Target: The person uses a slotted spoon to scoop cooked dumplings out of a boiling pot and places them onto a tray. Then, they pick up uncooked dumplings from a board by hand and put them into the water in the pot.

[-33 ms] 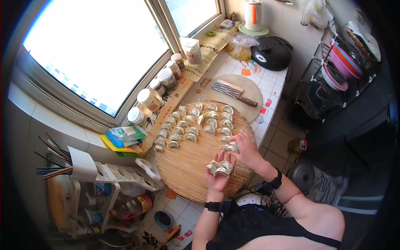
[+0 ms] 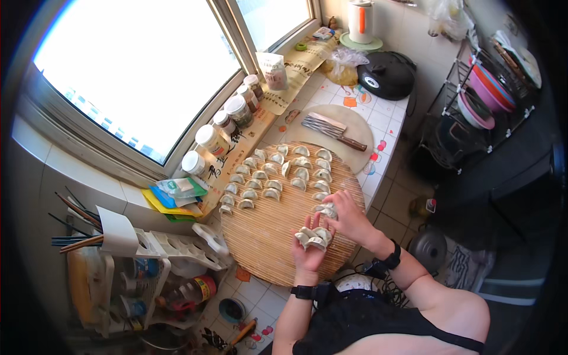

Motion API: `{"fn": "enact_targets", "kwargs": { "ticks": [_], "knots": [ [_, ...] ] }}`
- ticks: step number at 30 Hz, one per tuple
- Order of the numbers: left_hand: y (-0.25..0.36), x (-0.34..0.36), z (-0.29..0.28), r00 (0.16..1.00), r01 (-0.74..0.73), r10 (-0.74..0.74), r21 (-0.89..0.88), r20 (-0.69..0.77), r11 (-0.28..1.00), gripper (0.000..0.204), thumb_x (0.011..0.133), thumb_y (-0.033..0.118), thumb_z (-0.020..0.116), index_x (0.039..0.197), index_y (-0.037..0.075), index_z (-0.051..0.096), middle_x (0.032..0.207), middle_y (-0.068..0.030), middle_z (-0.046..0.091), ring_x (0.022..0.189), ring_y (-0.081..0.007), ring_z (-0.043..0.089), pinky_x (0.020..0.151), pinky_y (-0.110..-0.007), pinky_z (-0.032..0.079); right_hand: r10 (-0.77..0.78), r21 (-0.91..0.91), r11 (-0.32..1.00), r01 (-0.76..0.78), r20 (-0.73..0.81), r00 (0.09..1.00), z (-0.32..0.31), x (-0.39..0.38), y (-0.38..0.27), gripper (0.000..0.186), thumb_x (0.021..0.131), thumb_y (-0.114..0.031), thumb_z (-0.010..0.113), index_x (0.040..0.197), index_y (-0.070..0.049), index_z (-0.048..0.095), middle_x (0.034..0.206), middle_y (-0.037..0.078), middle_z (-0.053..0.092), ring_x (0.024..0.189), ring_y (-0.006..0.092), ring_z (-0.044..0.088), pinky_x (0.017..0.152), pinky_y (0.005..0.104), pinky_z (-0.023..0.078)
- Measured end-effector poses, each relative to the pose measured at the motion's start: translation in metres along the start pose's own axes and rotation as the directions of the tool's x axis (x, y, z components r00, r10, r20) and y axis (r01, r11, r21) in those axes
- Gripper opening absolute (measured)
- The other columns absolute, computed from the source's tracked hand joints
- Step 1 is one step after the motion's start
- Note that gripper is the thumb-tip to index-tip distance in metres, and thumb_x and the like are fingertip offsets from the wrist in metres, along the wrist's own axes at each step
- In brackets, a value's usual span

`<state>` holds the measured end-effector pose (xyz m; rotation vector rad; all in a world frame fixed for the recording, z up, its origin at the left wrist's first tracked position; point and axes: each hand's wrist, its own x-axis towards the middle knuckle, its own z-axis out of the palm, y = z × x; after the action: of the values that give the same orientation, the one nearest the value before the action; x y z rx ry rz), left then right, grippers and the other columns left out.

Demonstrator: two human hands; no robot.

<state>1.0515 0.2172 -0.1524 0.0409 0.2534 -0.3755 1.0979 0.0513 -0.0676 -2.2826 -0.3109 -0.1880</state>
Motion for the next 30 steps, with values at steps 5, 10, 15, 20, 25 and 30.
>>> {"fn": "enact_targets", "kwargs": {
  "ticks": [5,10,15,20,25,30],
  "knots": [
    [0.002,-0.002,-0.003,0.998,0.065,-0.065,-0.016,0.014,0.998,0.063,0.089,0.055,0.056,0.140,0.017,0.047,0.145,-0.0140,0.043,0.133,-0.0334,0.040,0.110,-0.056,0.029,-0.124,0.183,0.979,0.094,0.161,0.979,-0.005,-0.010,-0.033,0.042,0.079,-0.018,0.074,0.114,-0.006,0.056,0.107,0.013,0.056,0.105,0.0320,0.052,0.092,0.0394,0.044],
    [0.002,-0.015,0.012,0.990,0.054,-0.055,0.008,0.128,0.998,0.057,0.089,0.054,0.056,0.135,0.019,0.054,0.146,-0.0114,0.043,0.136,-0.0352,0.036,0.113,-0.058,0.023,0.080,0.283,0.951,-0.125,0.163,0.983,-0.001,0.000,-0.015,0.033,0.081,-0.018,0.072,0.108,-0.003,0.059,0.103,0.012,0.058,0.101,0.0315,0.055,0.090,0.0399,0.045],
    [0.011,-0.028,0.017,0.988,-0.072,0.069,0.016,0.139,0.997,0.049,0.089,0.050,0.059,0.125,0.017,0.063,0.143,-0.0100,0.047,0.136,-0.0362,0.035,0.114,-0.057,0.024,-0.069,-0.230,0.971,0.062,-0.021,0.997,0.023,0.020,0.028,0.069,0.076,-0.035,0.077,0.131,-0.006,0.047,0.134,0.016,0.043,0.128,0.0344,0.038,0.106,0.0446,0.033],
    [0.022,-0.046,0.014,0.981,-0.169,0.169,-0.012,0.092,0.986,0.048,0.087,0.049,0.062,0.123,0.016,0.064,0.138,-0.0081,0.053,0.134,-0.0351,0.039,0.112,-0.056,0.027,-0.090,-0.423,0.896,0.136,0.128,0.988,0.042,0.036,0.046,0.094,0.067,-0.050,0.080,0.141,-0.008,0.039,0.147,0.017,0.029,0.139,0.0369,0.021,0.114,0.0515,0.019],
    [0.023,-0.058,0.010,0.962,-0.263,0.266,-0.050,0.066,0.963,0.049,0.087,0.048,0.063,0.124,0.015,0.063,0.137,-0.0092,0.053,0.133,-0.0349,0.041,0.112,-0.055,0.030,-0.135,-0.481,0.853,0.203,0.171,0.976,0.050,0.037,0.039,0.092,0.067,-0.047,0.081,0.139,-0.006,0.041,0.141,0.014,0.038,0.133,0.0334,0.029,0.109,0.0484,0.026],
    [0.017,-0.067,0.011,0.943,-0.325,0.327,-0.036,0.068,0.945,0.050,0.087,0.048,0.063,0.124,0.014,0.063,0.136,-0.0097,0.054,0.132,-0.0353,0.041,0.111,-0.055,0.031,-0.118,-0.438,0.881,0.178,0.161,0.980,0.045,0.042,0.037,0.089,0.066,-0.044,0.081,0.136,-0.004,0.044,0.133,0.013,0.043,0.123,0.0317,0.037,0.103,0.0441,0.032]
  ]
}}
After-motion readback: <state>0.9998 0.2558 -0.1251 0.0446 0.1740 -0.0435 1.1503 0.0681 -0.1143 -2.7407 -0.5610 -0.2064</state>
